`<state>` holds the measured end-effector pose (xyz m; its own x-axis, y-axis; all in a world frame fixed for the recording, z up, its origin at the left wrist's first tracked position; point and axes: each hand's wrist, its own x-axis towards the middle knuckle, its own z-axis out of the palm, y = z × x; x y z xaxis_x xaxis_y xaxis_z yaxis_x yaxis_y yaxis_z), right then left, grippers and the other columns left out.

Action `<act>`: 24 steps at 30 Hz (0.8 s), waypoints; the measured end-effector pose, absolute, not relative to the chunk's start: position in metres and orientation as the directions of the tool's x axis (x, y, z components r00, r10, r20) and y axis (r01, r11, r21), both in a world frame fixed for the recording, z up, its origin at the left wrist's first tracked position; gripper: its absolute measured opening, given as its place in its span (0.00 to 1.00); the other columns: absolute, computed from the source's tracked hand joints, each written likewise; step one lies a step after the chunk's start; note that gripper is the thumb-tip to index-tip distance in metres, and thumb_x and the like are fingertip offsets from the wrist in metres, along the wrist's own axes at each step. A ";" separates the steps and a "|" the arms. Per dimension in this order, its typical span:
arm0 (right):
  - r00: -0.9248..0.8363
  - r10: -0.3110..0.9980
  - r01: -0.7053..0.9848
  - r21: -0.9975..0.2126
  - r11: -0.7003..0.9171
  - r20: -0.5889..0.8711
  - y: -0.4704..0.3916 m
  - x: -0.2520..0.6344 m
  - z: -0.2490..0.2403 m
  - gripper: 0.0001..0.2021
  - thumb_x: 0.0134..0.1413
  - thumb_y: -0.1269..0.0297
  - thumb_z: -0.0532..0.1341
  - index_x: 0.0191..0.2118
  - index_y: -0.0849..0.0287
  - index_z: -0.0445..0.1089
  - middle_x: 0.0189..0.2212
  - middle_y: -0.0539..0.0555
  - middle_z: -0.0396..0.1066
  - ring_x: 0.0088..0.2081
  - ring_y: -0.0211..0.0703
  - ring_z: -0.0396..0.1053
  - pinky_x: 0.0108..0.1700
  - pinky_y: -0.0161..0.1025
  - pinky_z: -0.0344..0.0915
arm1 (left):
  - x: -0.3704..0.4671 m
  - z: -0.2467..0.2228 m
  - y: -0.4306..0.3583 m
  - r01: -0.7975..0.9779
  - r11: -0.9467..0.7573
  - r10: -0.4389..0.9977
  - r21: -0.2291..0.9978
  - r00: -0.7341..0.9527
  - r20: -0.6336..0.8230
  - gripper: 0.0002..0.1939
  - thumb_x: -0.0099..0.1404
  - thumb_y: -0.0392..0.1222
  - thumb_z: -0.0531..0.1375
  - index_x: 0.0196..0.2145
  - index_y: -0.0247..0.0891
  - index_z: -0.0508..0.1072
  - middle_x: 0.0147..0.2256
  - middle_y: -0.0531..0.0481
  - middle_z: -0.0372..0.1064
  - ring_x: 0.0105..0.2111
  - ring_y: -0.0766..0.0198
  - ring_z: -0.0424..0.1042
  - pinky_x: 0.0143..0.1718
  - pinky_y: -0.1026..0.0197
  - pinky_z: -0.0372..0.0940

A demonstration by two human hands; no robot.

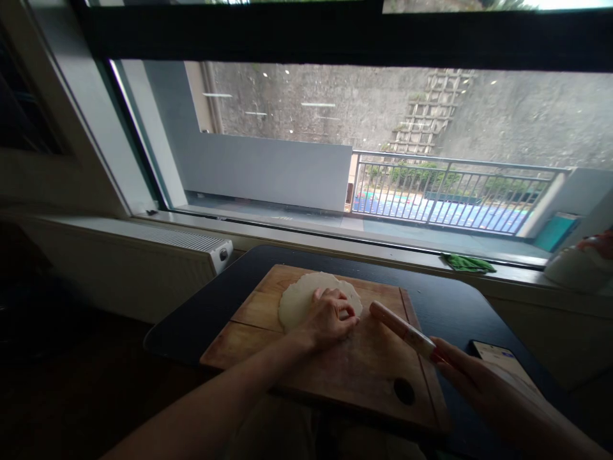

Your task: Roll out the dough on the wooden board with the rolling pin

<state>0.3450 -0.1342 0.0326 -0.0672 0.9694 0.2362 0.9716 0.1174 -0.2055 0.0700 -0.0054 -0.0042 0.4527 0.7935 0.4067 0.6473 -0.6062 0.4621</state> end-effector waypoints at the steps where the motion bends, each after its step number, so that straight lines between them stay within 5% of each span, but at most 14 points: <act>1: -0.084 0.981 0.970 -0.211 0.121 0.174 -0.132 0.342 0.032 0.18 0.56 0.47 0.48 0.48 0.39 0.67 0.19 0.48 0.70 0.21 0.43 0.68 0.20 0.33 0.54 | 0.072 -0.004 -0.007 0.646 -0.600 0.798 0.472 0.446 0.405 0.07 0.56 0.47 0.61 0.26 0.42 0.74 0.39 0.52 0.68 0.45 0.58 0.63 0.57 0.45 0.40; 6: -0.084 0.996 0.928 -0.366 0.066 -0.035 -0.130 0.332 0.027 0.20 0.60 0.50 0.43 0.54 0.41 0.60 0.36 0.50 0.74 0.34 0.45 0.72 0.26 0.34 0.58 | 0.079 -0.007 -0.013 0.683 -0.592 0.800 0.427 0.431 0.418 0.05 0.56 0.43 0.61 0.25 0.42 0.73 0.36 0.52 0.68 0.43 0.58 0.63 0.55 0.45 0.43; 10: -0.039 0.997 0.921 -0.389 0.010 -0.066 -0.133 0.327 0.022 0.21 0.60 0.51 0.43 0.55 0.44 0.58 0.38 0.51 0.74 0.37 0.47 0.72 0.28 0.35 0.58 | 0.087 -0.006 -0.016 0.726 -0.584 0.792 0.364 0.412 0.449 0.07 0.59 0.39 0.58 0.24 0.40 0.72 0.33 0.51 0.68 0.40 0.59 0.64 0.54 0.47 0.46; 15: -0.013 0.999 0.941 -0.338 0.026 0.041 -0.123 0.313 0.024 0.19 0.61 0.55 0.42 0.50 0.49 0.63 0.33 0.52 0.73 0.33 0.45 0.71 0.29 0.34 0.56 | 0.076 -0.001 -0.018 0.655 -0.633 0.773 0.413 0.498 0.394 0.08 0.60 0.41 0.57 0.26 0.41 0.75 0.35 0.52 0.69 0.40 0.62 0.66 0.54 0.53 0.50; 20: -0.010 0.998 0.977 -0.211 0.022 0.061 -0.103 0.303 0.025 0.16 0.61 0.56 0.43 0.43 0.52 0.65 0.30 0.54 0.71 0.32 0.45 0.70 0.28 0.35 0.52 | 0.057 -0.004 -0.020 0.618 -0.653 0.757 0.439 0.544 0.361 0.14 0.56 0.48 0.62 0.41 0.49 0.75 0.43 0.53 0.67 0.45 0.60 0.63 0.56 0.53 0.47; 24: -0.046 0.993 0.991 -0.123 0.059 0.111 -0.094 0.297 0.024 0.15 0.59 0.54 0.47 0.40 0.52 0.67 0.33 0.55 0.68 0.31 0.45 0.67 0.28 0.37 0.53 | 0.061 -0.008 -0.022 0.641 -0.642 0.766 0.420 0.512 0.388 0.10 0.60 0.45 0.58 0.40 0.50 0.76 0.41 0.53 0.68 0.44 0.60 0.64 0.57 0.51 0.45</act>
<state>0.2967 -0.0939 0.0239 -0.0457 0.9928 0.1107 0.9906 0.0594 -0.1234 0.0614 -0.0219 -0.0082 0.5124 0.7659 0.3885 0.6414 -0.6421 0.4199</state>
